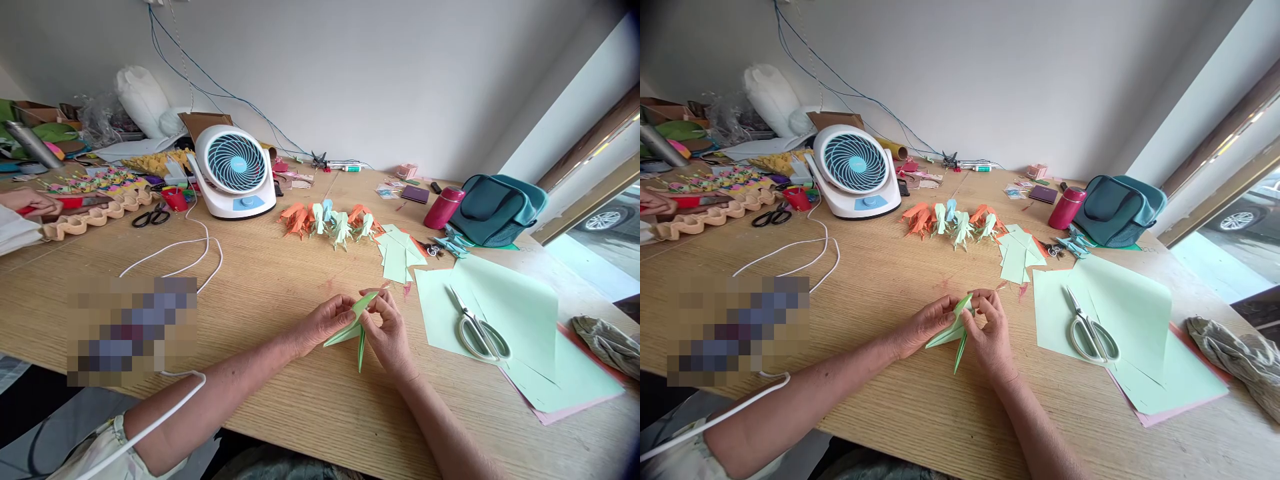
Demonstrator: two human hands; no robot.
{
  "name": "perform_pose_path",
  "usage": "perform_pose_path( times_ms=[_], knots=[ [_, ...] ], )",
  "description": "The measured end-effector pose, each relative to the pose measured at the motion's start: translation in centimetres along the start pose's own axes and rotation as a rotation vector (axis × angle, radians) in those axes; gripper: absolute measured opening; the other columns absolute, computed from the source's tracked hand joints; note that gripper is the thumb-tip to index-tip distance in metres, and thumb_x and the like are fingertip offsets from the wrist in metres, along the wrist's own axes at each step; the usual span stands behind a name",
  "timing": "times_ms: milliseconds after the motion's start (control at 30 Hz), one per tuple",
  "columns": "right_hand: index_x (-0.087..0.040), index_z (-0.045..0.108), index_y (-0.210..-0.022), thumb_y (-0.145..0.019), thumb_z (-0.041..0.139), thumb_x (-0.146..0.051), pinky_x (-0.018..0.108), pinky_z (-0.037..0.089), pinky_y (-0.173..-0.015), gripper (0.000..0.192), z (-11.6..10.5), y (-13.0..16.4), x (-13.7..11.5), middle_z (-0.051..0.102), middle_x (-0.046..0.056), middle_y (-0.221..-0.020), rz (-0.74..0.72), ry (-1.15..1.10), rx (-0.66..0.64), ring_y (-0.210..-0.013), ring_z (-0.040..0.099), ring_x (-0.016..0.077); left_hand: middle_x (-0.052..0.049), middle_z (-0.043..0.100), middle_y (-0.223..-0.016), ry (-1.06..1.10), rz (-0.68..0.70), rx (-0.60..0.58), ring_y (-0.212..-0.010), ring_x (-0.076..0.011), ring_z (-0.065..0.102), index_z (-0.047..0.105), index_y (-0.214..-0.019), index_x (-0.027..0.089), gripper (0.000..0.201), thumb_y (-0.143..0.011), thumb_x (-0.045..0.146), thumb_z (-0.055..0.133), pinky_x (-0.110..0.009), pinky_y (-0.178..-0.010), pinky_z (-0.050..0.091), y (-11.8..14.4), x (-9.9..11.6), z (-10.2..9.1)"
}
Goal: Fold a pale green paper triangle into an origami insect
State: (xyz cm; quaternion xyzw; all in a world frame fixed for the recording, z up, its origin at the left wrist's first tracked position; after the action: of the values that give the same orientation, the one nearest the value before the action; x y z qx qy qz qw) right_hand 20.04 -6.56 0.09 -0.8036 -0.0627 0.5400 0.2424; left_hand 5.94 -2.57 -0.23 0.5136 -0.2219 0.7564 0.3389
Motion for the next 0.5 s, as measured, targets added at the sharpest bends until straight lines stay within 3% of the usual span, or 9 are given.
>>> perform_pose_path(
  times_ms=[67, 200, 300, 400, 500],
  knots=[
    [-0.022, 0.059, -0.075, -0.089, 0.06, -0.028, 0.04, 0.046, -0.088, 0.015, 0.1, 0.1, -0.3, 0.059, 0.007, -0.104, -0.04, 0.021, 0.014, -0.104, 0.055, 0.0238, -0.006, 0.062, -0.102, 0.006, 0.029, -0.04, -0.093, -0.0166, 0.058, 0.062, -0.108, 0.017, 0.052, -0.077, 0.056, 0.074, -0.027, -0.083, 0.041, 0.1, -0.1, 0.3],
    [-0.023, 0.059, -0.078, -0.088, 0.061, -0.025, 0.042, 0.044, -0.092, 0.011, 0.3, 0.2, -0.7, 0.057, 0.007, -0.11, -0.057, 0.049, 0.045, -0.106, 0.053, 0.0244, -0.005, 0.062, -0.096, -0.086, 0.051, -0.068, -0.088, -0.016, 0.058, 0.063, -0.115, 0.016, 0.05, -0.084, 0.056, 0.066, -0.027, -0.08, 0.041, 0.2, 0.0, 0.4],
    [-0.024, 0.061, -0.09, -0.089, 0.058, -0.022, 0.041, 0.045, -0.09, 0.004, 0.3, 0.2, -1.0, 0.057, 0.007, -0.111, -0.066, 0.041, 0.049, -0.107, 0.053, 0.0239, -0.007, 0.064, -0.106, -0.198, 0.136, -0.082, -0.101, -0.0202, 0.058, 0.063, -0.118, 0.017, 0.047, -0.089, 0.054, 0.061, -0.029, -0.089, 0.043, 0.2, 0.4, 0.5],
    [-0.027, 0.062, -0.108, -0.09, 0.053, -0.018, 0.041, 0.046, -0.092, 0.022, 0.3, 0.2, -1.4, 0.057, 0.008, -0.114, -0.107, 0.009, 0.017, -0.111, 0.053, 0.0237, -0.009, 0.065, -0.113, -0.329, 0.172, -0.093, -0.108, -0.0233, 0.058, 0.062, -0.121, 0.016, 0.05, -0.091, 0.056, 0.056, -0.032, -0.095, 0.043, 0.3, 0.6, 0.5],
    [-0.026, 0.063, -0.101, -0.09, 0.054, -0.019, 0.042, 0.045, -0.095, 0.016, 0.1, 0.1, -1.4, 0.057, 0.008, -0.117, -0.119, -0.014, -0.024, -0.113, 0.053, 0.0241, -0.009, 0.066, -0.111, -0.449, 0.148, -0.08, -0.105, -0.0243, 0.059, 0.061, -0.121, 0.015, 0.054, -0.091, 0.059, 0.053, -0.033, -0.092, 0.045, 0.5, 0.6, 0.4]
  ],
)
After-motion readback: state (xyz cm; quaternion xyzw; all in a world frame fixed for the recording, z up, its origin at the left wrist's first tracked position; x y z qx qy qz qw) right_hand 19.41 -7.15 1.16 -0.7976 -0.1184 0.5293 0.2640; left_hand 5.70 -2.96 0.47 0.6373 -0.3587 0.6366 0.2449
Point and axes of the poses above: each hand's wrist, its own y-axis away from the middle knuckle, its own z-axis out of the palm, x = y × z, the point moved 3 cm from there along -y, towards the middle knuckle
